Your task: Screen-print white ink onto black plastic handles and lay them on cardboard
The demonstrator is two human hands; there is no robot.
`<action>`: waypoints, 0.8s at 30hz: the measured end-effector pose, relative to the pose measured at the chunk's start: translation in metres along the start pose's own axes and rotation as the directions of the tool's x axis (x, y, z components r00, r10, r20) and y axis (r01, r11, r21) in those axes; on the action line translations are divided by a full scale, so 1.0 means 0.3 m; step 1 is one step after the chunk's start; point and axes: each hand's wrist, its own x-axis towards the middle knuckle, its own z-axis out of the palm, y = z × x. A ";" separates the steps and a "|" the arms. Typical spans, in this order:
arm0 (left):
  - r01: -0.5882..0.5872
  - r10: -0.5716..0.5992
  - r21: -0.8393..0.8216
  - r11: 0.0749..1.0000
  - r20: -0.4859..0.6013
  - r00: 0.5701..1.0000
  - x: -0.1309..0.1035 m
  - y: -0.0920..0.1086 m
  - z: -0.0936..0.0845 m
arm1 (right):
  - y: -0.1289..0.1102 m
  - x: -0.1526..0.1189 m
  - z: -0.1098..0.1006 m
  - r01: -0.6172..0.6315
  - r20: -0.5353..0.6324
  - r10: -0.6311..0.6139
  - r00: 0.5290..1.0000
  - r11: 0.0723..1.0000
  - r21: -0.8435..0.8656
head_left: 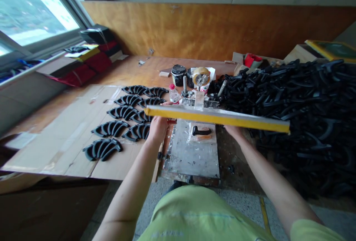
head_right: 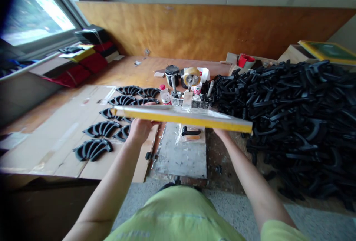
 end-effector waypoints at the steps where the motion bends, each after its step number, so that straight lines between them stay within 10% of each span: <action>1: -0.002 0.001 -0.014 1.000 -0.032 0.999 0.011 -0.003 0.020 | -0.005 -0.039 0.038 0.055 0.069 -0.054 0.996 0.998 -0.012; 6: 0.261 -0.263 -0.036 0.965 -0.080 0.961 -0.102 -0.180 0.063 | -0.165 -0.178 0.160 0.264 0.243 -0.218 0.945 0.948 -0.176; 9: 0.583 -0.587 0.071 0.810 0.064 0.807 -0.235 -0.336 0.052 | -0.297 -0.269 0.168 0.309 0.205 -0.272 0.940 0.936 -0.172; 13: 0.599 -0.597 0.071 0.798 -0.046 0.801 -0.315 -0.433 -0.011 | -0.396 -0.394 0.184 0.508 0.290 -0.477 0.830 0.860 -0.040; 19: 0.472 -0.474 0.457 0.754 -0.120 0.872 -0.298 -0.418 -0.178 | -0.146 -0.381 0.094 0.208 0.175 -0.210 0.962 0.978 0.030; 24: 0.127 -0.435 0.934 0.335 0.034 0.900 -0.304 -0.445 -0.213 | 0.122 -0.258 -0.027 -0.048 0.059 0.049 0.997 0.999 -0.024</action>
